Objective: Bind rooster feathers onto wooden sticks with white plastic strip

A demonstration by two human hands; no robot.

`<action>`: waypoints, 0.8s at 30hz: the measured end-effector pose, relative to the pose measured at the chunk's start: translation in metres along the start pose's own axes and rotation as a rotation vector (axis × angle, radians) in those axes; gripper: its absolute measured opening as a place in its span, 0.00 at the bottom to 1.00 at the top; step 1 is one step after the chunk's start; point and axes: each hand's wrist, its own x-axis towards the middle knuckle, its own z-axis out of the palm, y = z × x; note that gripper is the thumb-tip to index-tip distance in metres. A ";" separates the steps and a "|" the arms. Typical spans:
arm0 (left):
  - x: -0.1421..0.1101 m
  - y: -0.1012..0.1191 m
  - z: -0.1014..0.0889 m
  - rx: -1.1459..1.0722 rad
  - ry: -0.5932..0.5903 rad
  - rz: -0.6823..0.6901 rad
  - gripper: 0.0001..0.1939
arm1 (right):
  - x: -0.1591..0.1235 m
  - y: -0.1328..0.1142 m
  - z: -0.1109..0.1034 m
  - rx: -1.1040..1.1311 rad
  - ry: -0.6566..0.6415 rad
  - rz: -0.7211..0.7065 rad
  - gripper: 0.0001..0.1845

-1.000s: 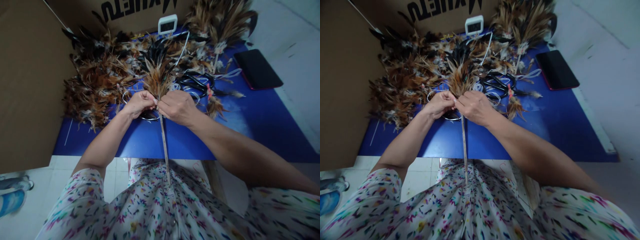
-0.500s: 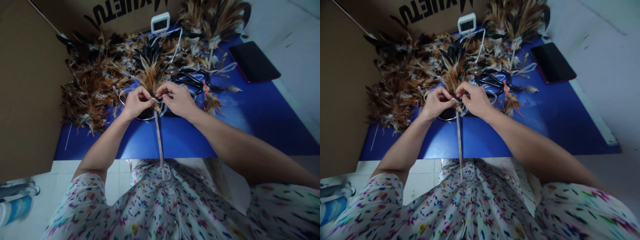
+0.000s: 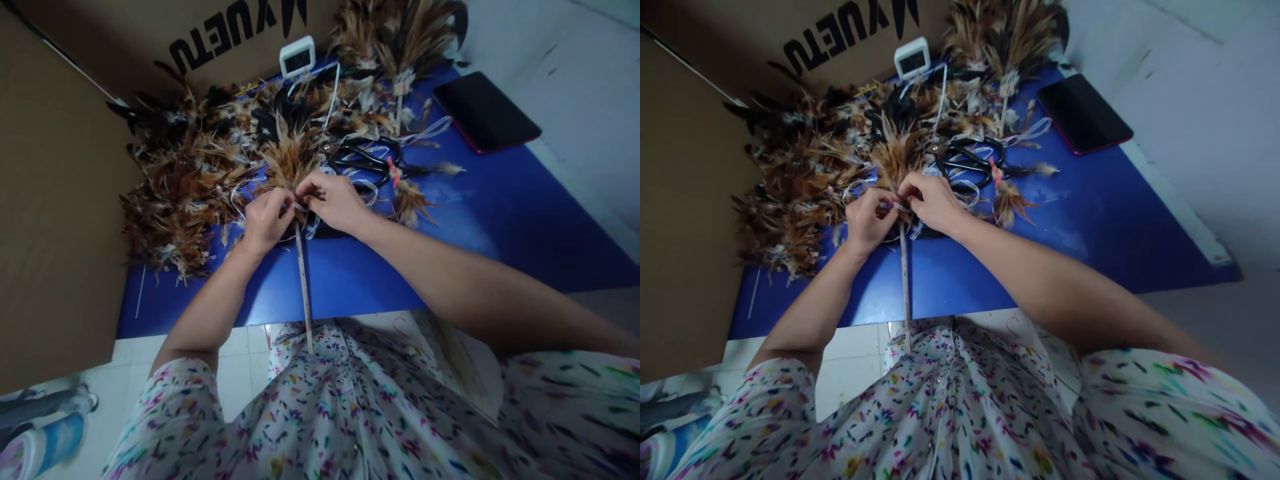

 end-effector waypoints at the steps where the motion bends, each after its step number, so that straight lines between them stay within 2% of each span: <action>1: 0.000 -0.002 0.001 0.021 0.002 0.034 0.01 | 0.001 0.000 0.001 0.010 0.002 0.010 0.10; 7: -0.001 -0.013 0.001 0.022 0.007 0.278 0.04 | 0.005 0.002 0.003 0.081 0.004 0.049 0.08; 11: -0.003 -0.021 -0.002 0.020 -0.020 0.288 0.06 | 0.007 0.002 0.003 0.100 -0.026 0.063 0.07; 15: -0.002 -0.024 -0.005 0.021 -0.031 0.288 0.07 | 0.010 0.005 0.003 0.108 -0.058 -0.001 0.09; 24: 0.005 -0.009 -0.011 0.152 0.100 0.394 0.07 | 0.018 0.009 0.001 0.128 -0.135 -0.100 0.04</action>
